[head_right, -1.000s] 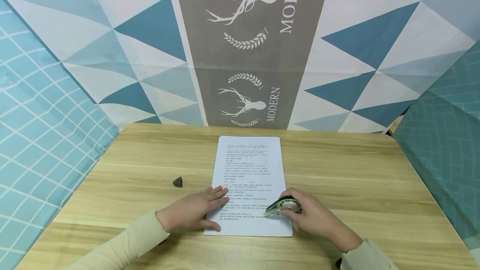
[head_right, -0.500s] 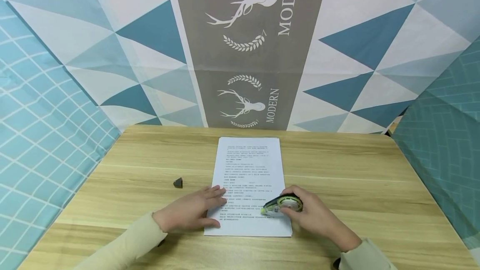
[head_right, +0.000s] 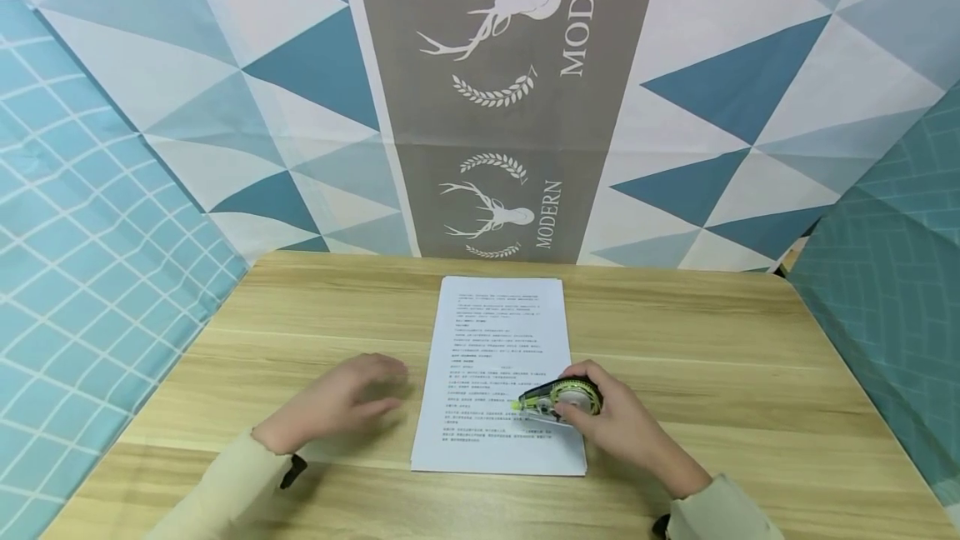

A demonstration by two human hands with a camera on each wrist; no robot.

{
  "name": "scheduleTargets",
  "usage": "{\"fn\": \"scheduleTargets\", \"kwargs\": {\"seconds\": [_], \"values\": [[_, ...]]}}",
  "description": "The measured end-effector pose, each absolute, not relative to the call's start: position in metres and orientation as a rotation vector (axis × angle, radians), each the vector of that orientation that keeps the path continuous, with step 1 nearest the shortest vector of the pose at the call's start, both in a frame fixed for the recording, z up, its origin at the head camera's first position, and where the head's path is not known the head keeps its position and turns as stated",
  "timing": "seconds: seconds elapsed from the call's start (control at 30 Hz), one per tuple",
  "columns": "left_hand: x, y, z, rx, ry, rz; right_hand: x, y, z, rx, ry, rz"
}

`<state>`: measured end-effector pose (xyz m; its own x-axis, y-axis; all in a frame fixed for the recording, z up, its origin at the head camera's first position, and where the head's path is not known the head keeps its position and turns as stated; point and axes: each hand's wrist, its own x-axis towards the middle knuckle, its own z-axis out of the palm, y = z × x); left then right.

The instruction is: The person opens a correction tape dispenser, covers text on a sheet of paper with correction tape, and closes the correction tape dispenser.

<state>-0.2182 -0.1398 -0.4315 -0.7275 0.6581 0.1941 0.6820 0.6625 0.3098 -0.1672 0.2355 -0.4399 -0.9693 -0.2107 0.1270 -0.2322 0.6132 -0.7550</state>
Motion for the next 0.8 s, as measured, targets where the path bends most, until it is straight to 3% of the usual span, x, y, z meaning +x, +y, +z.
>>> {"fn": "scheduleTargets", "kwargs": {"seconds": [0.3,0.8], "values": [[-0.224,-0.166,-0.428,-0.796,-2.914,-0.692,-0.167,0.232,-0.435,0.316,-2.765,1.502],[-0.237,-0.182,-0.436,-0.474,-3.094,-0.81,-0.169,0.233,-0.438,0.238,-2.766,1.614]]}}
